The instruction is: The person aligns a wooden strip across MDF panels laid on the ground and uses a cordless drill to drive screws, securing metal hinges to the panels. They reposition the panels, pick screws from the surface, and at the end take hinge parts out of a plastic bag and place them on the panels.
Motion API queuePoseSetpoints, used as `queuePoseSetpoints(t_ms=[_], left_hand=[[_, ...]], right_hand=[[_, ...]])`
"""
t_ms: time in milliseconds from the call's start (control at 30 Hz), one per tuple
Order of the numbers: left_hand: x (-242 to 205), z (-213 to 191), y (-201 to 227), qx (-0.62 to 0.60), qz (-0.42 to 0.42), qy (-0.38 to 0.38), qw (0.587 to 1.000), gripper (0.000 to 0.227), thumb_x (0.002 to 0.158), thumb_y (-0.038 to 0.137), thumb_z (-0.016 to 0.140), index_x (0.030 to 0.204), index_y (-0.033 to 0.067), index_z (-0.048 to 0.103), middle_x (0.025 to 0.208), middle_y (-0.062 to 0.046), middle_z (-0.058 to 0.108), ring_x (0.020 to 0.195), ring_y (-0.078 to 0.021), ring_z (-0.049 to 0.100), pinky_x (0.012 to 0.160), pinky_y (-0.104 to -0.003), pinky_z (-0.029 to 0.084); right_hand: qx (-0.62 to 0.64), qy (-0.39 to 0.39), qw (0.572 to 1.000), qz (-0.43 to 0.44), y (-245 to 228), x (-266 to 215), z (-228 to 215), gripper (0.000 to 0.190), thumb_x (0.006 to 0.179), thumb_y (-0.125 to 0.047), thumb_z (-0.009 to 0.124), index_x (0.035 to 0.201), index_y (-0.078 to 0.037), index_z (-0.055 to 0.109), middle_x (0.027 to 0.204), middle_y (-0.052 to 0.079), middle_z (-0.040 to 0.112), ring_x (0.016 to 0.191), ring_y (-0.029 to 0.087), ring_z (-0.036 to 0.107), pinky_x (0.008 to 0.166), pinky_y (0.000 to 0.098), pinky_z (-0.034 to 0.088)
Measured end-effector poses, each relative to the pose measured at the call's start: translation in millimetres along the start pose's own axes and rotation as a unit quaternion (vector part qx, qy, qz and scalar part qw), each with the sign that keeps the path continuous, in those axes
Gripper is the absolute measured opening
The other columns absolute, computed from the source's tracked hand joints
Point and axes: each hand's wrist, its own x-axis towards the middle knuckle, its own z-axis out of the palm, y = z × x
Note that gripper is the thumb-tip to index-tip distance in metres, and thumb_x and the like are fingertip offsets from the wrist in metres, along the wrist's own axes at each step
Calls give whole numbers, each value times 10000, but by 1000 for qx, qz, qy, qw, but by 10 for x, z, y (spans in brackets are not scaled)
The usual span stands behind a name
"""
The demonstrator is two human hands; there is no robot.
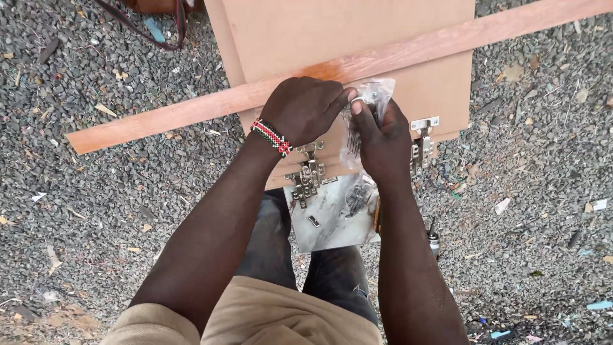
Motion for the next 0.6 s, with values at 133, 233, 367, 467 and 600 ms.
queuePoseSetpoints(t_ms=[133, 233, 367, 467, 600], left_hand=[[279, -118, -229, -1, 2, 38, 999, 511, 1291, 390, 504, 899, 142, 717, 712, -136, 750, 732, -392, 818, 707, -501, 641], [356, -255, -270, -20, -16, 52, 998, 642, 1277, 496, 334, 877, 124, 671, 762, -80, 754, 705, -386, 684, 659, -561, 456], [343, -411, 50, -144, -20, 26, 989, 621, 1210, 562, 349, 915, 169, 729, 782, -88, 802, 756, -392, 751, 696, -554, 470], [147, -128, 199, -150, 27, 69, 986, 503, 1207, 480, 419, 1040, 134, 744, 818, -159, 818, 738, -459, 746, 642, -610, 450], [-77, -282, 248, -164, 35, -1, 986, 531, 1237, 490, 396, 841, 157, 517, 710, -79, 667, 669, -380, 646, 642, -560, 392]], right_hand=[[-10, 19, 999, -31, -183, 480, 253, 392, 1177, -547, 773, 1196, -156, 798, 1048, 65, 850, 1107, 257, 810, 1129, 540, 565], [-18, 14, 1000, -12, -285, 732, 437, 467, 1088, -648, 659, 1163, -199, 760, 1002, -64, 768, 966, 138, 702, 868, 362, 553], [3, 79, 996, -41, -92, 1293, 482, 382, 1074, -555, 602, 1067, -177, 662, 958, 27, 777, 900, 210, 733, 839, 419, 561], [39, 87, 994, 59, -268, 1470, 328, 468, 1047, -643, 644, 975, -181, 644, 852, 2, 785, 771, 164, 715, 772, 405, 569], [244, 125, 943, 189, -356, 1867, 389, 314, 1083, -370, 756, 1023, -62, 734, 794, 144, 807, 561, 240, 635, 523, 413, 478]])
